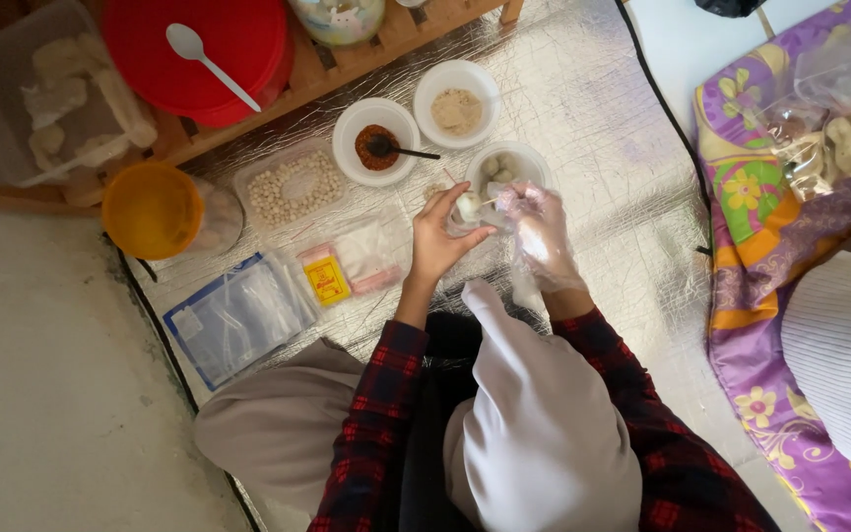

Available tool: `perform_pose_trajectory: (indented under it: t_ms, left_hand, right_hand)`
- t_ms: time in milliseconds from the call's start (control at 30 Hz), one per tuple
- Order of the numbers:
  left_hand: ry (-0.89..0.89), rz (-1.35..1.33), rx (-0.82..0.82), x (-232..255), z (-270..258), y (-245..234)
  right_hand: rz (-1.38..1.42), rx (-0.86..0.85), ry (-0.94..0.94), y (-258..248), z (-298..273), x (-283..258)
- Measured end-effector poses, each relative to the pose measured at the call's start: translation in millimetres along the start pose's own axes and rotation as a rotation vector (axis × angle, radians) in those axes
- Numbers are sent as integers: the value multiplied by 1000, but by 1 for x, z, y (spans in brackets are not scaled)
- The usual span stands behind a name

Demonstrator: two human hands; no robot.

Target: The person places small snacks and food items from containers into plastic bags, sealing some and arranging others on the floor. They use a small spoon to transfer items and handle various small plastic pouches and bags by hand.

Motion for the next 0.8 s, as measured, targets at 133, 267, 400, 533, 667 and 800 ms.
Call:
perform_pose_trajectory:
  t_ms: [133,267,400,533,667,800]
  left_hand:
    - [34,-17,35,9,2,-3]
    - [52,-20,60,12,3,-6]
    - [52,-33,65,6,1,-4]
    - [42,-30,43,-5,-1,-2]
    - [42,-109,-38,-33,-11,10]
    - [-87,-538,-184,-21,-15,5]
  right_hand:
    - [-329,2,-185,-2,-5,-18]
    - [-471,15,-425,-14,6,7]
    - [-560,8,-567,-17,20,47]
    - [-773,-39,-741,-2,17,45]
    - [-932,-87,-918,18,-3,11]
    - [-947,-130,-949,14,9,26]
Point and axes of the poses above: each hand's wrist, its own z-axis towards the middle knuckle, its own y-axis out of the palm, x = y × z, the point moved 9 cm from there along z, towards the middle knuckle, and after that the axes turned 2 degrees about -x, right-handed, at the moved point
